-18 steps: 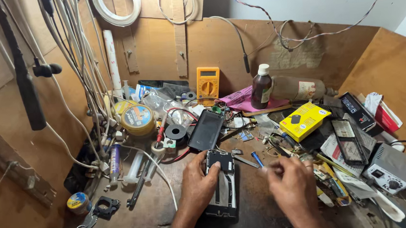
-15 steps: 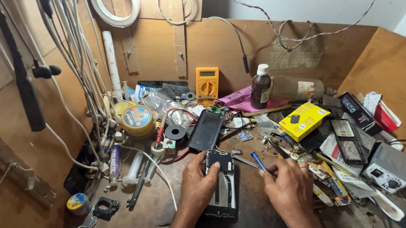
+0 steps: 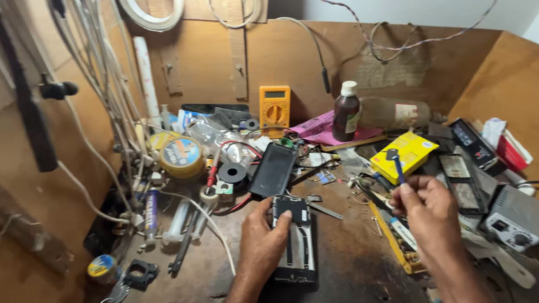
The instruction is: The person disassembles a smartphone, removes the back cover, and uses a screwdriver to adjust internal components. They then reassemble the device and test the screen by pressing buttons.
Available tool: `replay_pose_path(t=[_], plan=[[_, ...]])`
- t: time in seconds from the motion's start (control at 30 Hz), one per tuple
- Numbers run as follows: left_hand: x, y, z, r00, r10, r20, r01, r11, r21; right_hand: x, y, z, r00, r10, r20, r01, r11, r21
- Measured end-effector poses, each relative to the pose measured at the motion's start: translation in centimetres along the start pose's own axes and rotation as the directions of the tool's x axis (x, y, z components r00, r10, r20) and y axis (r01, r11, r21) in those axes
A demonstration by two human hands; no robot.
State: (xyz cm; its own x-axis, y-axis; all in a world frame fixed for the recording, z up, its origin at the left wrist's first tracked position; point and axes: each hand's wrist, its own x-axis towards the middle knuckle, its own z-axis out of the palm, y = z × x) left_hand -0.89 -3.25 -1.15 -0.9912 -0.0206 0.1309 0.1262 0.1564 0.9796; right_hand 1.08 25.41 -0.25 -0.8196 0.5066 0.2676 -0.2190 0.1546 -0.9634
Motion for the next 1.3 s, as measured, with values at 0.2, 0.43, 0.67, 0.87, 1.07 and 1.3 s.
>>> replay_pose_path(t=[0.2,0.43,0.67,0.87,1.07,1.3], plan=[[0.5,-0.6,-1.1,0.997,0.076,-0.02,-0.074,0.995,0.068,0.7,-1.3,-0.2,0.988,0.085,0.132,-0.059,0.979,-0.194],[0.5,-1.7,-1.9,0.993,0.112,-0.024,-0.11,0.992,0.067,0.0,0.7,2.4,0.974,0.191,0.123,-0.031,0.646,-0.763],[1.0,-2.0,-2.3,0.997,0.072,-0.018,-0.071,0.995,0.066,1.3,2.4,4.2,0.951,0.217,0.22,0.089,0.491,-0.867],[1.3,-1.9,-2.4,0.998,0.068,-0.009,-0.068,0.997,0.037,2.2,2.0,3.9,0.962,0.215,0.169,0.051,0.466,-0.884],[1.7,-1.6,-2.2,1.0,0.023,0.013,-0.023,1.0,-0.005,3.2,1.3,4.2,0.95,0.256,0.176,0.004,0.556,-0.831],[1.1,-0.7,-2.6,1.0,0.03,0.008,-0.031,0.997,0.069,5.3,1.8,6.7,0.938,0.134,0.32,0.167,0.635,-0.754]])
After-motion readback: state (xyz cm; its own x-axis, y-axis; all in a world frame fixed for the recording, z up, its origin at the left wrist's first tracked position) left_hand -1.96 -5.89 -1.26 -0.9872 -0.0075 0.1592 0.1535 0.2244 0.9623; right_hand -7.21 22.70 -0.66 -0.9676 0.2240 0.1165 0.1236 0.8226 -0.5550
